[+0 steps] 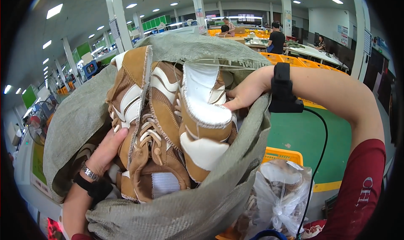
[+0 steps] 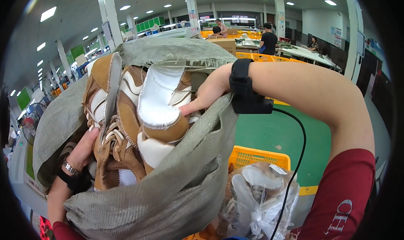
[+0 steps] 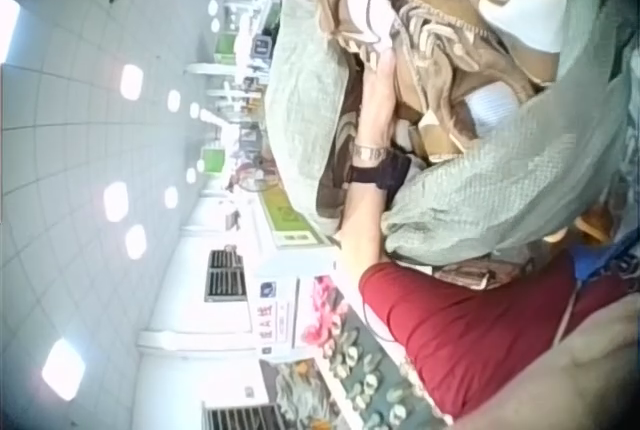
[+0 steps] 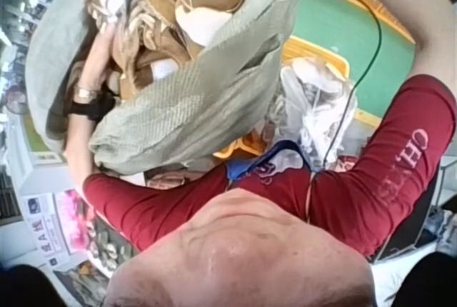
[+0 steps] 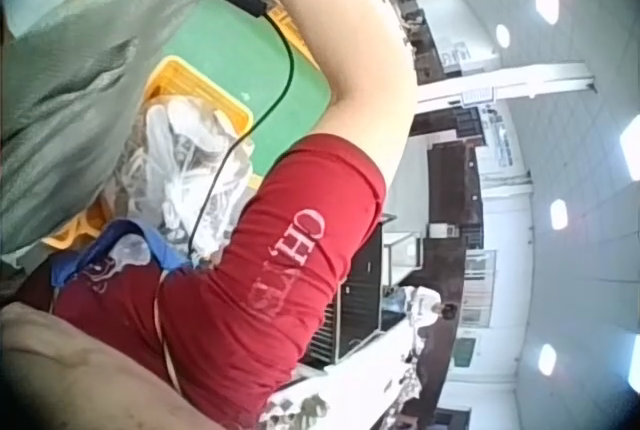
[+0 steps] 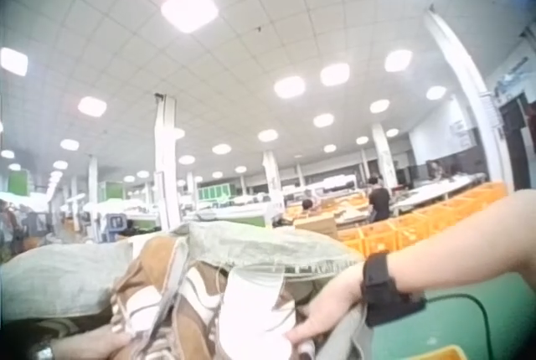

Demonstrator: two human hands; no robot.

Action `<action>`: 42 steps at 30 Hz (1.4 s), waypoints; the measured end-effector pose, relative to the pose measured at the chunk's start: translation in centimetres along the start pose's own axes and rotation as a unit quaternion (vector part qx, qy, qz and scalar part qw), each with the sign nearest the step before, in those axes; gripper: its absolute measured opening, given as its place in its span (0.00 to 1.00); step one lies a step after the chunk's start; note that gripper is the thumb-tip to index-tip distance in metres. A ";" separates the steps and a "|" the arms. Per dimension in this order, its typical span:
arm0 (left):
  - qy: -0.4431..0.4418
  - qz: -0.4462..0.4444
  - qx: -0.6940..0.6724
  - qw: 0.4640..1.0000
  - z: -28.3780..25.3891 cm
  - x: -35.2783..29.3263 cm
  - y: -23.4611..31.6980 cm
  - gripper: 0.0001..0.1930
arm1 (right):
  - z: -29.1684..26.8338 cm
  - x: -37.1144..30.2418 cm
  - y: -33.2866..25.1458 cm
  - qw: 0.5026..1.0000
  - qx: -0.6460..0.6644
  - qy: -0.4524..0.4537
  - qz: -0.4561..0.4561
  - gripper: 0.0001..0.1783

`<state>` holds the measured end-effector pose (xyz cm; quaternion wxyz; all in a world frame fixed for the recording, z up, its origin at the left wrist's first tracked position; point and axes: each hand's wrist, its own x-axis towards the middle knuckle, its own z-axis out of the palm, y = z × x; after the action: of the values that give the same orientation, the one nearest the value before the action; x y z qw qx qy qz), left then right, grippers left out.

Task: Organizing shoe lasts and uppers on an assembly table and packing finished uppers into a bag.

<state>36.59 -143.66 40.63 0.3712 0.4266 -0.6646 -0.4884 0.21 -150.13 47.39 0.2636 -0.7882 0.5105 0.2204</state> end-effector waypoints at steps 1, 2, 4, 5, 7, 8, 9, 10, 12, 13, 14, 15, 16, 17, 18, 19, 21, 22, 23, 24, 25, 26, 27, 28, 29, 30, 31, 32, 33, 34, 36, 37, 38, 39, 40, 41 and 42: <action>0.000 0.000 0.001 1.000 0.0 0.0 0.0 0.31 | 0.5 0.0 0.2 0.996 0.088 -0.015 -0.022 0.55; -0.005 0.016 -0.002 1.000 0.1 0.0 0.0 0.30 | 1.1 -0.3 0.5 0.983 0.176 -0.030 -0.039 0.54; 0.003 0.007 0.008 1.000 0.3 0.1 0.1 0.28 | 3.7 -0.3 0.8 0.905 0.421 -0.016 -0.066 0.41; -0.006 0.025 0.014 1.000 0.5 0.2 0.2 0.26 | 4.8 -0.2 0.7 0.879 0.463 -0.002 -0.118 0.39; 0.008 0.003 0.019 1.000 0.8 0.1 0.8 0.26 | 6.8 -0.2 0.4 0.815 0.548 -0.004 -0.190 0.41; 0.008 0.003 0.023 1.000 1.0 0.1 1.1 0.26 | 7.4 -0.1 -0.1 0.819 0.549 0.013 -0.165 0.41; 0.015 0.033 0.024 0.999 1.4 -0.1 1.4 0.26 | 7.8 -0.2 -0.5 0.837 0.506 0.099 -0.186 0.43; 0.017 0.032 0.029 0.999 1.7 -0.2 1.8 0.26 | 8.0 -0.3 -1.0 0.844 0.460 0.183 -0.206 0.46; -0.031 0.158 -0.047 0.986 2.5 -1.2 2.4 0.35 | 8.2 -1.0 -2.0 0.823 0.496 0.147 -0.233 0.49; -0.016 0.132 -0.006 0.991 3.0 -1.4 2.6 0.39 | 8.5 -1.6 -2.3 0.814 0.495 0.128 -0.276 0.49; -0.015 0.089 0.048 0.995 3.5 -1.4 2.9 0.38 | 8.7 -2.3 -2.7 0.799 0.488 0.103 -0.337 0.49; -0.025 0.078 0.049 0.995 3.9 -1.6 3.3 0.37 | 9.1 -2.7 -3.3 0.752 0.579 0.125 -0.290 0.35; -0.038 0.070 0.052 0.995 4.3 -1.7 3.7 0.37 | 9.2 -3.1 -3.7 0.752 0.585 0.127 -0.276 0.35; -0.056 0.100 0.033 0.993 4.9 -1.7 3.8 0.36 | 9.2 -3.7 -4.0 0.757 0.573 0.106 -0.295 0.40; -0.042 0.087 0.041 0.994 5.2 -2.1 4.2 0.36 | 9.1 -4.0 -4.5 0.771 0.564 0.099 -0.280 0.44; -0.054 0.110 0.056 0.991 5.6 -2.2 4.5 0.36 | 9.2 -4.7 -4.6 0.737 0.583 0.118 -0.321 0.38; -0.072 0.169 0.073 0.980 6.1 -2.6 5.3 0.37 | 8.6 -5.4 -5.1 0.725 0.565 0.150 -0.365 0.36; -0.065 0.154 0.079 0.983 6.2 -2.9 5.8 0.38 | 8.1 -5.7 -5.3 0.708 0.557 0.196 -0.388 0.34; -0.040 0.165 0.084 0.982 6.2 -3.3 6.4 0.38 | 7.9 -6.1 -5.4 0.687 0.560 0.193 -0.422 0.32; -0.014 0.175 0.092 0.980 6.3 -3.8 7.0 0.38 | 7.7 -6.5 -5.5 0.656 0.574 0.181 -0.455 0.30; 0.004 0.181 0.075 0.981 6.3 -4.1 7.8 0.38 | 7.4 -6.8 -5.7 0.633 0.601 0.158 -0.462 0.28; 0.029 0.176 0.063 0.982 6.2 -4.5 8.7 0.36 | 7.4 -7.3 -5.9 0.617 0.604 0.159 -0.479 0.24; 0.033 0.188 0.068 0.979 6.2 -4.9 9.6 0.34 | 7.3 -7.6 -6.2 0.604 0.604 0.145 -0.499 0.22; 0.045 0.190 0.057 0.979 6.3 -5.6 10.4 0.31 | 7.4 -8.0 -6.4 0.588 0.611 0.130 -0.514 0.21; 0.056 0.193 0.046 0.979 6.5 -6.4 11.2 0.29 | 7.4 -8.5 -6.8 0.590 0.603 0.124 -0.523 0.21; 0.056 0.202 0.035 0.977 6.6 -7.3 12.1 0.26 | 7.6 -8.8 -7.2 0.568 0.610 0.117 -0.541 0.18; 0.050 0.213 0.026 0.975 6.7 -8.6 13.0 0.26 | 7.7 -9.3 -7.6 0.543 0.622 0.100 -0.555 0.16; 0.046 0.222 0.017 0.974 6.7 -10.2 14.2 0.25 | 7.7 -9.9 -8.0 0.535 0.599 0.049 -0.594 0.14; 0.056 0.224 0.018 0.973 7.1 -11.9 14.5 0.25 | 8.2 -10.3 -8.4 0.527 0.584 0.037 -0.616 0.13; 0.074 0.267 0.025 0.960 7.6 -13.9 14.6 0.24 | 8.6 -10.8 -9.0 0.518 0.571 0.024 -0.637 0.13; 0.119 0.222 0.037 0.967 9.1 -18.3 14.3 0.23 | 10.5 -11.4 -10.3 0.490 0.579 -0.032 -0.651 0.13; 0.147 0.215 0.040 0.965 10.2 -21.0 13.8 0.23 | 12.0 -11.8 -10.8 0.482 0.600 -0.049 -0.637 0.14; 0.177 0.205 0.043 0.962 11.5 -24.0 13.0 0.23 | 13.3 -12.2 -11.5 0.482 0.598 -0.078 -0.635 0.14; 0.215 0.189 0.047 0.957 13.1 -27.4 12.0 0.22 | 15.0 -12.8 -12.3 0.473 0.573 -0.072 -0.665 0.15; 0.256 0.167 0.048 0.951 15.2 -30.9 10.7 0.22 | 17.0 -13.2 -13.2 0.483 0.569 -0.066 -0.662 0.20; 0.302 0.139 0.049 0.942 17.6 -34.4 9.4 0.22 | 19.3 -13.9 -13.7 0.489 0.545 -0.088 -0.676 0.26; 0.347 0.110 0.048 0.930 20.3 -38.0 8.0 0.21 | 21.7 -14.5 -14.4 0.472 0.514 -0.150 -0.700 0.32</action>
<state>30.23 -100.32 40.42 0.6094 0.5107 -0.5596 -0.2337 6.24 -121.36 42.44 0.7607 -0.5606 -0.2377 -0.2250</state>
